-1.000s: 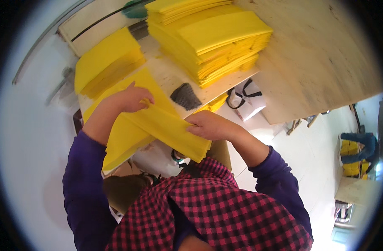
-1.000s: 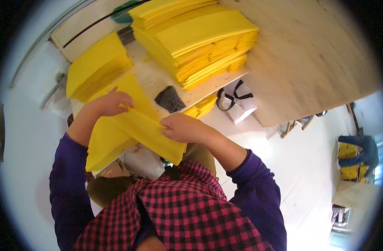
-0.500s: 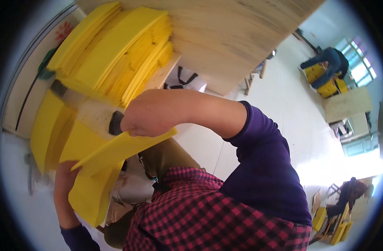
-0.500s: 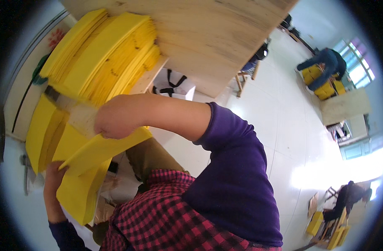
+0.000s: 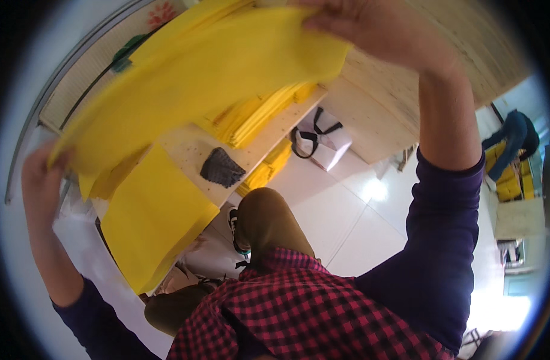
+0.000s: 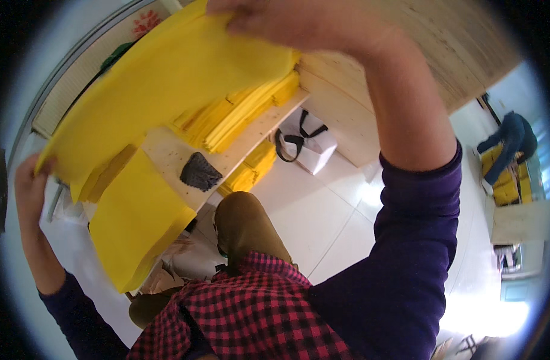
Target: The person folds large yellow foam sheets by hand on a wooden table, aligning edges and pressing creases. They stack the folded sheets and occasionally insert a pink sheet between yellow ones, continuing the folding and stacking process.
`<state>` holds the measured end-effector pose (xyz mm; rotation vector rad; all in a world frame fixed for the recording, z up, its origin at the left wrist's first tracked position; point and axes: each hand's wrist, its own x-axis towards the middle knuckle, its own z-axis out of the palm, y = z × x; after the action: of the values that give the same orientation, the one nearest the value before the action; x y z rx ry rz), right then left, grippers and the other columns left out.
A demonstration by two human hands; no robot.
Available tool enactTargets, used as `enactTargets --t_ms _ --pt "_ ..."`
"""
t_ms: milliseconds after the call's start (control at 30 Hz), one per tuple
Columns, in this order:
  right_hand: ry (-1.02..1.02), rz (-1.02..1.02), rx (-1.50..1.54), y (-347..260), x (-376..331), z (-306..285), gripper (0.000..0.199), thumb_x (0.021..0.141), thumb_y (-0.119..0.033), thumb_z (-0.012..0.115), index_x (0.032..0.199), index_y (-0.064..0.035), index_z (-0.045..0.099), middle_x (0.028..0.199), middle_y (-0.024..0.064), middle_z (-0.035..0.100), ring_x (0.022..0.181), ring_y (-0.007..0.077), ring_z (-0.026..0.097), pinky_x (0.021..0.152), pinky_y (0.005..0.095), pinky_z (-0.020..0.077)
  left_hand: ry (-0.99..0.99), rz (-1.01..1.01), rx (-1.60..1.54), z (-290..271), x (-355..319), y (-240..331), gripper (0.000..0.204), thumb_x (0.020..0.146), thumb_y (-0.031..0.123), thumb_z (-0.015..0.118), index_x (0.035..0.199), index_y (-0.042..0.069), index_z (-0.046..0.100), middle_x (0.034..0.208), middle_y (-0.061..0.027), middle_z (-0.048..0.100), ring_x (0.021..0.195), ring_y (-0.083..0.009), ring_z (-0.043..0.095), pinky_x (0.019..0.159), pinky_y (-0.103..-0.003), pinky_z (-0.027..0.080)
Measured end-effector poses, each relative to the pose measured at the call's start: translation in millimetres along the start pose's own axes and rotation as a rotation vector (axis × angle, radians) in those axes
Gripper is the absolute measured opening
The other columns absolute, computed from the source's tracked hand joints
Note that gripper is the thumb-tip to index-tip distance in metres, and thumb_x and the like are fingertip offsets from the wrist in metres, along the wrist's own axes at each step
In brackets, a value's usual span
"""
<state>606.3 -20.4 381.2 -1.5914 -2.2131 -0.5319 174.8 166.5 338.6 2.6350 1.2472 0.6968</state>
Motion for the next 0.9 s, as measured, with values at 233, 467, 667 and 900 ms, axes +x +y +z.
enactTargets --t_ms 233,467,667,900 --pt "0.197 0.349 -0.065 65 61 16 0.027 0.083 -0.009 0.060 0.109 -0.0098 0.064 0.106 0.0130 0.064 0.098 0.0262 0.060 0.086 0.0367 0.0468 0.897 0.396 0.704 41 71 44 0.031 0.081 0.009 0.062 0.111 0.015 0.065 0.102 -0.0015 0.068 0.093 -0.0200 0.064 0.078 -0.028 0.053" --pt "0.328 0.143 -0.242 180 22 173 0.032 0.082 -0.006 0.055 0.110 -0.0188 0.063 0.110 0.0078 0.063 0.102 0.0294 0.058 0.086 0.0378 0.0477 0.515 0.539 0.439 223 86 76 0.043 0.070 0.003 0.061 0.112 0.012 0.062 0.106 -0.0069 0.065 0.099 -0.0283 0.061 0.080 -0.037 0.050" --pt "0.241 0.302 -0.139 216 -12 226 0.039 0.079 0.003 0.054 0.110 -0.0188 0.064 0.117 0.0087 0.061 0.107 0.0280 0.057 0.089 0.0356 0.0477 0.396 0.458 0.297 242 88 69 0.044 0.071 0.000 0.057 0.114 0.011 0.060 0.115 -0.0070 0.063 0.110 -0.0276 0.057 0.088 -0.039 0.048" --pt "0.221 0.252 -0.143 225 4 216 0.039 0.080 0.005 0.050 0.109 -0.0161 0.063 0.118 0.0087 0.060 0.108 0.0287 0.056 0.089 0.0341 0.0477 0.343 0.513 0.282 227 90 78 0.044 0.074 -0.001 0.054 0.116 0.011 0.058 0.116 -0.0068 0.062 0.113 -0.0264 0.055 0.097 -0.042 0.043"
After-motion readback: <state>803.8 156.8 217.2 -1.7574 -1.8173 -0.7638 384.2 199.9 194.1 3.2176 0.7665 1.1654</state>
